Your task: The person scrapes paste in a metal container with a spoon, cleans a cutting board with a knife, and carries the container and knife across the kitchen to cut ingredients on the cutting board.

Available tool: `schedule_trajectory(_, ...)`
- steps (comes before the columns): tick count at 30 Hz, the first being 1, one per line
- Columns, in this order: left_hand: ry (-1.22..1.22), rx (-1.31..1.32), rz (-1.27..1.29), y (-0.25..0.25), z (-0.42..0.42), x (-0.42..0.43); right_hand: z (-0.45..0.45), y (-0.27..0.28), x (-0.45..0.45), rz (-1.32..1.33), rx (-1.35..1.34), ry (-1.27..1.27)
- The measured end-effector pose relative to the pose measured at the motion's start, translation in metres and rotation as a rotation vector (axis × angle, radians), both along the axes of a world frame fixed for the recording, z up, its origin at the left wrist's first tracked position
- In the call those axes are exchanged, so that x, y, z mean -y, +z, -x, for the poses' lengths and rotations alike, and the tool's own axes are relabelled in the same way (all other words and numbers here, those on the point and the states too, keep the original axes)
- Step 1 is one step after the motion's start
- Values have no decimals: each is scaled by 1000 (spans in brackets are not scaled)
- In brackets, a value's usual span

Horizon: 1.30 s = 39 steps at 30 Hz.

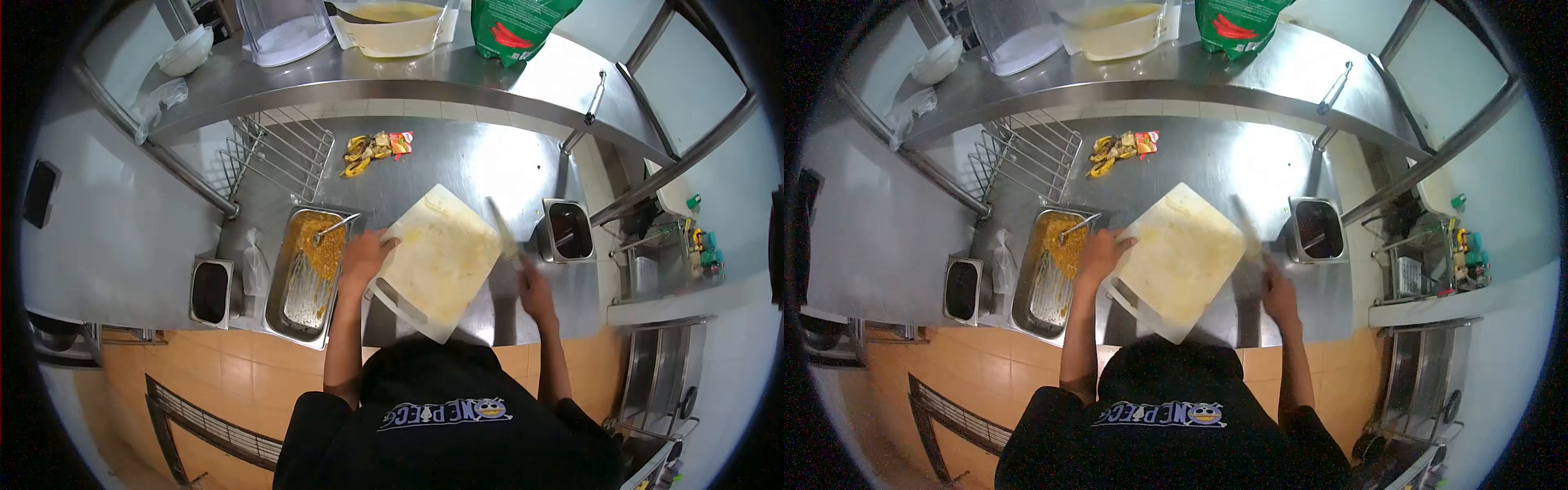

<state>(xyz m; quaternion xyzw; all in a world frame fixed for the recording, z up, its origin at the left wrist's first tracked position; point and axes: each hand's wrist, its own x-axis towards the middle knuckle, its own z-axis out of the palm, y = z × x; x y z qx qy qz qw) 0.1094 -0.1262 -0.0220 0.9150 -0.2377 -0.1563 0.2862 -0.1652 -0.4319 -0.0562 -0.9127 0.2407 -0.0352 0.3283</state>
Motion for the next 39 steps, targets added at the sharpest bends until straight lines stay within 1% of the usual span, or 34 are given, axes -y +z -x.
schedule_trajectory(1,-13,-23,-15,7,2,-2,0,-7,8,78,113,-55)
schedule_trajectory(3,-8,-33,-18,14,0,-3,-3,-14,16,167,239,-93)
schedule_trajectory(5,3,9,-18,15,-2,-7,6,7,-9,-248,294,-63)
schedule_trajectory(6,6,11,-20,14,-5,-8,13,17,-17,-281,170,10)
schedule_trajectory(7,4,40,-48,12,-7,-6,13,18,-16,-281,170,11)
schedule_trajectory(9,-3,65,-76,14,-5,-4,15,20,-12,154,19,329)
schedule_trajectory(10,-10,35,-67,21,-3,-4,13,23,-10,112,-64,198)
schedule_trajectory(11,-15,8,-56,25,-2,-2,13,23,-6,114,-65,192)
schedule_trajectory(12,-17,9,-52,24,-2,0,11,21,1,198,-56,142)
schedule_trajectory(13,-7,16,-101,24,-1,0,11,18,7,279,-48,94)
schedule_trajectory(14,3,23,-151,23,-1,-1,14,7,13,266,42,113)
schedule_trajectory(15,5,26,-149,24,-1,-1,15,12,8,268,45,115)
schedule_trajectory(16,8,24,-132,24,-1,-1,17,22,0,36,94,119)
schedule_trajectory(19,9,38,-135,13,-3,-1,26,-11,13,-340,236,222)
schedule_trajectory(20,2,52,-158,6,-2,-3,30,-15,21,-391,127,231)
schedule_trajectory(22,19,57,-154,-3,5,-6,29,12,17,-401,-51,155)
schedule_trajectory(23,38,64,-140,-8,9,-6,28,16,13,-406,-58,154)
schedule_trajectory(24,37,59,-142,-15,11,-5,26,18,10,-313,-69,82)
schedule_trajectory(26,63,85,-128,-29,13,-2,32,7,11,-350,-47,16)
schedule_trajectory(27,62,85,-127,-31,13,2,37,4,10,-349,-48,15)
schedule_trajectory(28,81,104,-113,-34,14,5,41,2,8,-429,-125,82)
schedule_trajectory(30,103,124,-94,-44,7,14,44,-2,3,-387,-92,156)
schedule_trajectory(31,110,158,-37,-57,4,16,45,-2,-1,-365,-74,192)
schedule_trajectory(32,120,190,20,-71,3,17,45,-2,-5,-360,-50,62)
schedule_trajectory(33,129,179,15,-74,-1,20,42,-1,-10,-348,-19,-63)
schedule_trajectory(34,120,151,-6,-76,-6,25,40,3,-18,-413,96,-116)
schedule_trajectory(35,110,122,-27,-79,-6,27,44,-2,-19,-418,83,-112)
schedule_trajectory(36,114,111,-34,-81,-3,26,47,-5,-21,-492,52,-127)
schedule_trajectory(37,71,254,-20,-83,1,25,52,-9,-23,-566,19,-145)
schedule_trajectory(38,24,399,-5,-85,6,25,55,-13,-26,-571,9,-146)
schedule_trajectory(39,21,391,-11,-90,13,25,54,-13,-31,-558,-4,-121)
